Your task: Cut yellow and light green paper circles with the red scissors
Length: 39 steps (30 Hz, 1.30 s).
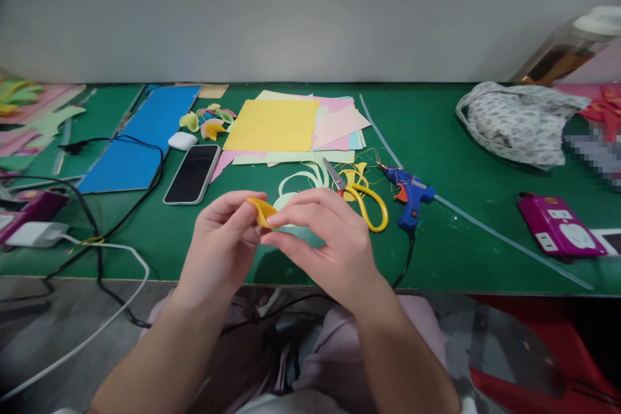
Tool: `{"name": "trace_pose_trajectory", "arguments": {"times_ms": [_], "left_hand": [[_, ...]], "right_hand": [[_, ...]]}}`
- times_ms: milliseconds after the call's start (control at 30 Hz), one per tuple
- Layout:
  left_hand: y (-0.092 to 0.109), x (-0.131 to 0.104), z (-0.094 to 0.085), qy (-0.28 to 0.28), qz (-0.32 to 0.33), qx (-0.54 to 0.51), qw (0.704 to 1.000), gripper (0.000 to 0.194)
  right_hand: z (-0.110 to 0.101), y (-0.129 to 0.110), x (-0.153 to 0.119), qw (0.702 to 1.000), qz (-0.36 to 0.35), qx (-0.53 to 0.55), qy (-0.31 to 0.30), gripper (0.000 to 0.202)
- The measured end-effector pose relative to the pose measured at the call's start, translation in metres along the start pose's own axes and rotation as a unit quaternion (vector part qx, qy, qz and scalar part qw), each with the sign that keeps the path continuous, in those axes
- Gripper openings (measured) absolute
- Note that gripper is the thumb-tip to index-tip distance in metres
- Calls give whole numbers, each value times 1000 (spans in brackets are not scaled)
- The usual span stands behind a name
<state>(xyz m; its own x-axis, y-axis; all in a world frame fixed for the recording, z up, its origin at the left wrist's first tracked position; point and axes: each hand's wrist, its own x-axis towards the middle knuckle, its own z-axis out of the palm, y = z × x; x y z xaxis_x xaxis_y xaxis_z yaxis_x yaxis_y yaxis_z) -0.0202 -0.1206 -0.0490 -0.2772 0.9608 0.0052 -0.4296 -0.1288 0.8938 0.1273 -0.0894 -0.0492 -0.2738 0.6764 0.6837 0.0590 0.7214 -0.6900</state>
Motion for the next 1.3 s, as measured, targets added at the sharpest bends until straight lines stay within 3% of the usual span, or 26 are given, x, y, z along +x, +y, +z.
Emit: {"name": "trace_pose_trajectory", "arguments": {"times_ms": [233, 533, 667, 800, 1000, 1300], "left_hand": [[-1, 1, 1, -4, -17, -28, 999, 9], [-5, -6, -2, 21, 90, 63, 994, 5], [-7, -7, -2, 30, 181, 127, 975, 5], [-8, -7, -2, 20, 216, 148, 965, 11], [-9, -8, -2, 2, 200, 127, 972, 18], [-9, -8, -5, 19, 220, 158, 962, 17]], "right_hand": [[5, 1, 0, 1000, 19, 4, 22, 15], [8, -3, -2, 989, 115, 93, 23, 15], [9, -4, -1, 977, 158, 141, 31, 19], [12, -4, -2, 977, 149, 146, 54, 23], [13, -3, -5, 979, 140, 141, 49, 22], [11, -2, -4, 979, 130, 149, 44, 26]]}}
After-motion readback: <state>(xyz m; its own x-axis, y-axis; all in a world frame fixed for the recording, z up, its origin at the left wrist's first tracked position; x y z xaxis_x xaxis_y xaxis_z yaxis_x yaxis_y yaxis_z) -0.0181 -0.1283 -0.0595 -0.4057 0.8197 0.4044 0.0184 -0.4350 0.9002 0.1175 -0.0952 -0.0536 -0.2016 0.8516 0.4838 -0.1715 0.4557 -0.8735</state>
